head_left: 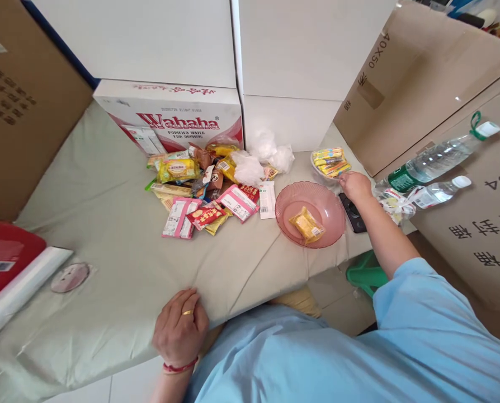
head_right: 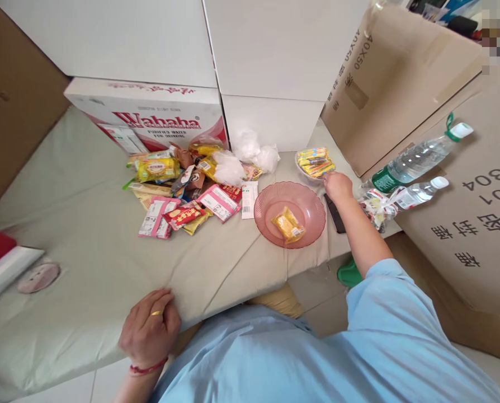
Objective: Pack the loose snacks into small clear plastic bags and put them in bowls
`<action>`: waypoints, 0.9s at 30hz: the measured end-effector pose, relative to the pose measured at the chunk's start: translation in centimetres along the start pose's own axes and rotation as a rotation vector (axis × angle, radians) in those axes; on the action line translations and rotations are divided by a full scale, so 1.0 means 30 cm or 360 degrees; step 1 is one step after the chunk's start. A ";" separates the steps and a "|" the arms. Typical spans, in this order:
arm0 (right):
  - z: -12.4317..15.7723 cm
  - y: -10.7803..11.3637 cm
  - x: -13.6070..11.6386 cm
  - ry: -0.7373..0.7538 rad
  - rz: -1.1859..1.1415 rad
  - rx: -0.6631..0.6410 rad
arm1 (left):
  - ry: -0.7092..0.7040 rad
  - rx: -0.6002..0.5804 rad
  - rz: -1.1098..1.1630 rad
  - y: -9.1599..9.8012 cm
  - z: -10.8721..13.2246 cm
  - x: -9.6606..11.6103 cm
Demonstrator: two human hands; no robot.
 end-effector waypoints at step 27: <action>0.655 0.177 -0.366 0.1264 -0.0664 0.0314 | 0.0009 0.0028 -0.0022 -0.001 -0.003 0.002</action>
Point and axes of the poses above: each hand's wrist, its own z-axis away from the middle knuckle, its own y-axis out of the back of the hand, x = y × z, the point moved 8 cm from there along -z, towards the middle knuckle, and after that the axes turned 9 degrees about z, right-handed, at the moved point
